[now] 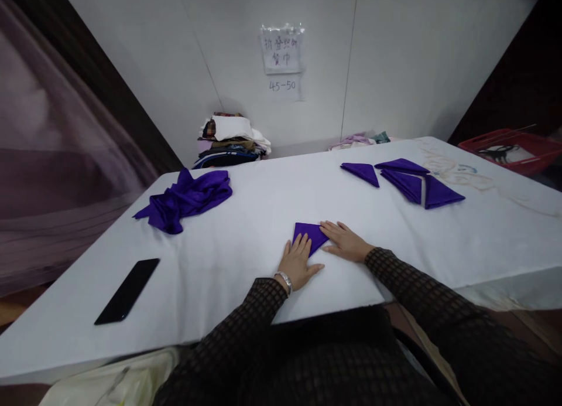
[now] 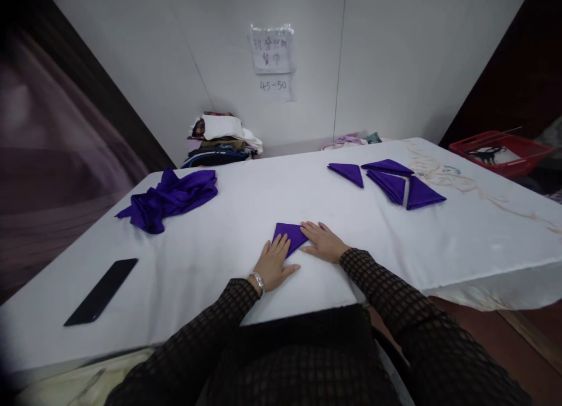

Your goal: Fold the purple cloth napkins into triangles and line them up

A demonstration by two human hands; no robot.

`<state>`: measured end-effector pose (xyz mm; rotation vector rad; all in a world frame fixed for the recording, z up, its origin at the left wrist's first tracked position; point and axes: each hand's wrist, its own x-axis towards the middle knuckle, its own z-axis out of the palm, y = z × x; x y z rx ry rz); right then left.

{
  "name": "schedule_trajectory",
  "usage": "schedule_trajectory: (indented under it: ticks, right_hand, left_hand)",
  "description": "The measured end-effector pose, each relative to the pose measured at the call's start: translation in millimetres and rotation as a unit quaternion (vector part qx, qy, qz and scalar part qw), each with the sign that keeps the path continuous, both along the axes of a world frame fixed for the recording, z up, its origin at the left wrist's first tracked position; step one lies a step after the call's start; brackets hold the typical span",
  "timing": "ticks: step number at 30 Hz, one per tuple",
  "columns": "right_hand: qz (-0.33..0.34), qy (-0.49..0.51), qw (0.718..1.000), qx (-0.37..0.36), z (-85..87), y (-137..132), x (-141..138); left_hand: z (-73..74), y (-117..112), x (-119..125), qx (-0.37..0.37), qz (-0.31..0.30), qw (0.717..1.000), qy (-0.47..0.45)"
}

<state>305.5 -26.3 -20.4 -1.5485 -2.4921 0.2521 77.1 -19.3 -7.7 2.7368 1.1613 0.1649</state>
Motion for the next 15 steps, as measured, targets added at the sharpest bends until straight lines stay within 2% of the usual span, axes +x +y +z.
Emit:
schedule_trajectory:
  ticks: [4, 10, 15]
  right_hand:
    - [0.002, 0.005, 1.0, 0.001, 0.5, 0.4, 0.5]
    - [0.002, 0.008, 1.0, 0.001, -0.5, 0.6, 0.9]
    - [0.002, -0.007, 1.0, -0.002, -0.7, 1.0, 1.4]
  left_hand:
    - [-9.7, -6.4, -13.4, 0.006, -0.015, 1.0, 0.017]
    - [-10.5, -28.6, -50.6, 0.011, -0.027, 0.999, 0.021]
    - [-14.4, -41.4, -71.5, 0.014, -0.018, 1.0, 0.009]
